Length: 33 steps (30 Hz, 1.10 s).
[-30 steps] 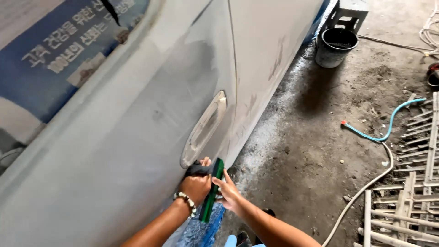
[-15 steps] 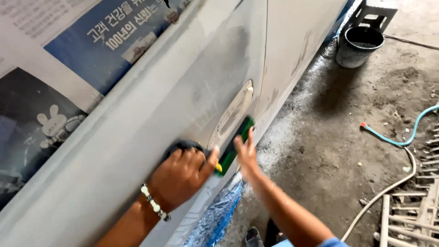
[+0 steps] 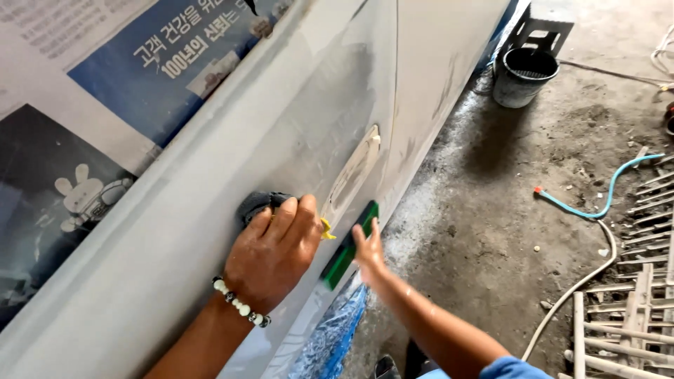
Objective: Sanding the body of a vehicle using a sanding block and water.
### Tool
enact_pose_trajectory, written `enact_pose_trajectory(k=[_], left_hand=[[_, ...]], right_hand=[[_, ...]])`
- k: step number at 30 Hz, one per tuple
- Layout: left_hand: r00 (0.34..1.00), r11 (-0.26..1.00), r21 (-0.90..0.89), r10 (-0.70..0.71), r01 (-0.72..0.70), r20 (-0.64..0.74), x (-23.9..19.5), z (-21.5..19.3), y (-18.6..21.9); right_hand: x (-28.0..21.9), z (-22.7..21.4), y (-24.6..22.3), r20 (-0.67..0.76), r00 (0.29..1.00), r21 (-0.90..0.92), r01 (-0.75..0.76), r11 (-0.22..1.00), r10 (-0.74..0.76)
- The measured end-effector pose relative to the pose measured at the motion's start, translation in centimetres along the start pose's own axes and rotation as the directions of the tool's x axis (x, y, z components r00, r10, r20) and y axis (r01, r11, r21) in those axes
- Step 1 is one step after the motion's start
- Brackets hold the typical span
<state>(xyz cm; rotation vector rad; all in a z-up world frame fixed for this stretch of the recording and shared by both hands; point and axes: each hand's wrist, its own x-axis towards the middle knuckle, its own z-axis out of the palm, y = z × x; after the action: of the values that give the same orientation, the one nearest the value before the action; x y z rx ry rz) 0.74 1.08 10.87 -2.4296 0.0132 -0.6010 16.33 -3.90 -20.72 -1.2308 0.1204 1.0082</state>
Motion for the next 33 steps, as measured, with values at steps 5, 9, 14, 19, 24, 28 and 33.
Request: enact_pose_trajectory(k=[5, 9, 14, 19, 24, 28, 33], left_hand=[[0.997, 0.998, 0.022, -0.056, 0.055, 0.06, 0.3, -1.1, -0.6], [0.995, 0.996, 0.054, -0.072, 0.068, 0.072, 0.3, -1.9, -0.8], [0.993, 0.993, 0.021, -0.118, 0.118, -0.015, 0.9, -4.1, -2.5], [0.992, 0.998, 0.029, -0.055, 0.059, -0.117, 0.5, -3.4, -3.1], [0.982, 0.991, -0.059, -0.127, 0.12, -0.137, 1.2, -4.8, -3.9], [0.976, 0.971, -0.161, -0.194, 0.177, -0.102, 1.8, -4.4, -3.8], [0.98, 0.964, -0.186, -0.196, 0.189, -0.018, 1.8, -3.7, -3.6]], right_hand=[[-13.1, 2.1, 8.3, 0.37, 0.755, -0.179, 0.63, 0.756, -0.542], [-14.2, 5.2, 1.6, 0.477, 0.402, -0.137, 0.912, 0.386, -0.782], [-14.7, 9.2, -13.8, 0.378, 0.277, -0.332, 0.931, 0.15, -0.883], [-15.5, 9.7, -13.0, 0.459, 0.102, -0.271, 0.962, -0.029, -0.882], [-12.6, 10.6, -20.9, 0.409, 0.104, -0.322, 0.946, -0.037, -0.906], [-11.7, 11.3, -23.2, 0.251, 0.323, -0.388, 0.897, 0.211, -0.913], [-10.9, 10.7, -21.9, 0.356, 0.076, -0.321, 0.946, -0.046, -0.932]])
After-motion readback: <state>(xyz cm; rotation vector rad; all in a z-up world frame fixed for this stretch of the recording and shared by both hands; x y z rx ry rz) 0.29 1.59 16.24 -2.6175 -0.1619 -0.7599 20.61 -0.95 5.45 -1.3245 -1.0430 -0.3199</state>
